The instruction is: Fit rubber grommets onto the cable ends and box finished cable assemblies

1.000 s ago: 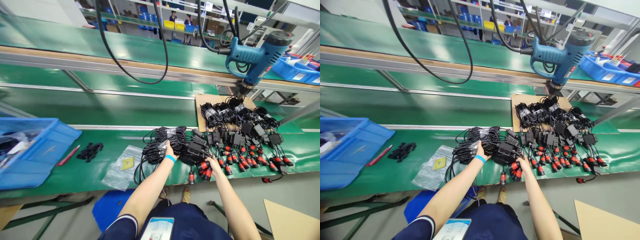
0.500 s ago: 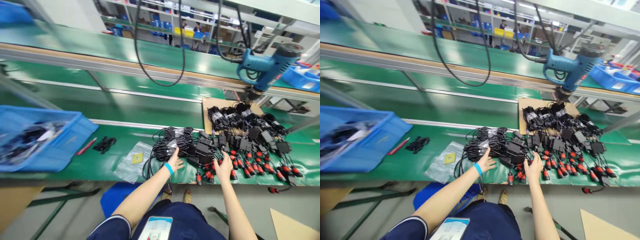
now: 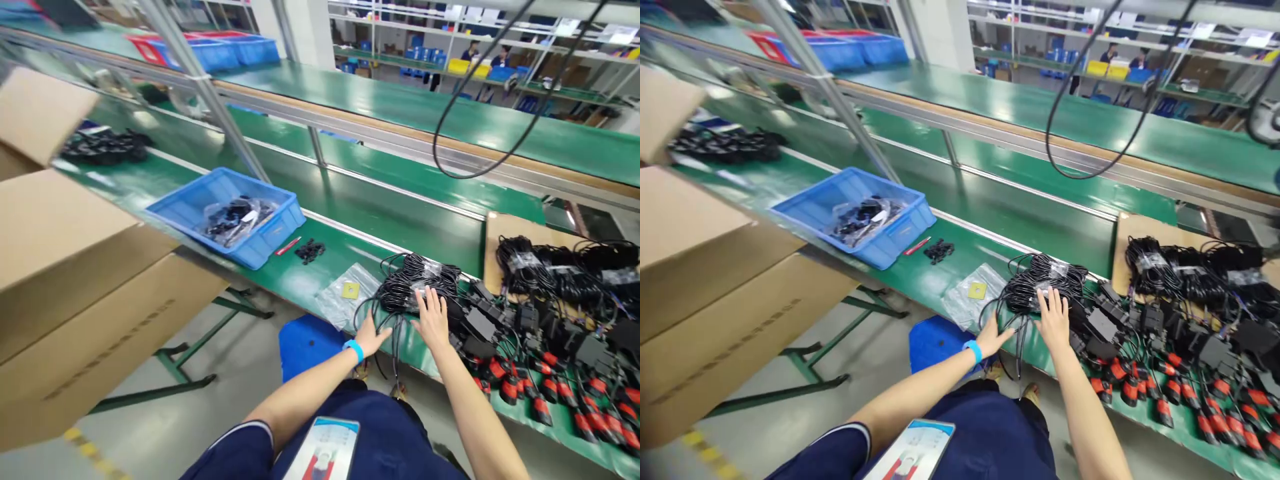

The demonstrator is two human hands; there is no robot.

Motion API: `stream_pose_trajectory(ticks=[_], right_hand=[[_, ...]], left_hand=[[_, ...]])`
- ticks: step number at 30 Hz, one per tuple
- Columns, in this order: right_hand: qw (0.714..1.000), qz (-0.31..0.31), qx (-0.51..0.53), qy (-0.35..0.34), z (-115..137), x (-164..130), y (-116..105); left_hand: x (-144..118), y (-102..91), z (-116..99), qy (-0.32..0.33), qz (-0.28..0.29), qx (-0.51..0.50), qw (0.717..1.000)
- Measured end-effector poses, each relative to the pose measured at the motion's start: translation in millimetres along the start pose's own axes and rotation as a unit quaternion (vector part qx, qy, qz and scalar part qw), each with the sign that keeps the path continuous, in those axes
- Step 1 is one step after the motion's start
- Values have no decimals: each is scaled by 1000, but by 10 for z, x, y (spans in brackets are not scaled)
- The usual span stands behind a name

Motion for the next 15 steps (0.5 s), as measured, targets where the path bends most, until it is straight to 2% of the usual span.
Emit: stream_pose_trajectory(ticks=[3,6,10,15], right_hand=[[999,22,-29,-39,-7,324,112],[997,31,-55,-44,-69,487,164],[995,30,-76,-59,-135,505,115],[994,1,-74,-74,-311,369,-173]], left_hand=[[54,50,102,1,6,37,999],[178,-84,136,-12,-29,83,996],[262,-259,73,-6,-80,126,989],[105,-253,42,21,-88,95,991]])
Point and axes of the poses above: each hand's wrist, its own x-axis towards the middle knuckle, its own y-axis out of the palm, z = x × y, the point moved 9 cm from there along x, towards the middle knuckle, and after that the axes turned 3 degrees about -x, right-handed, at the moved point
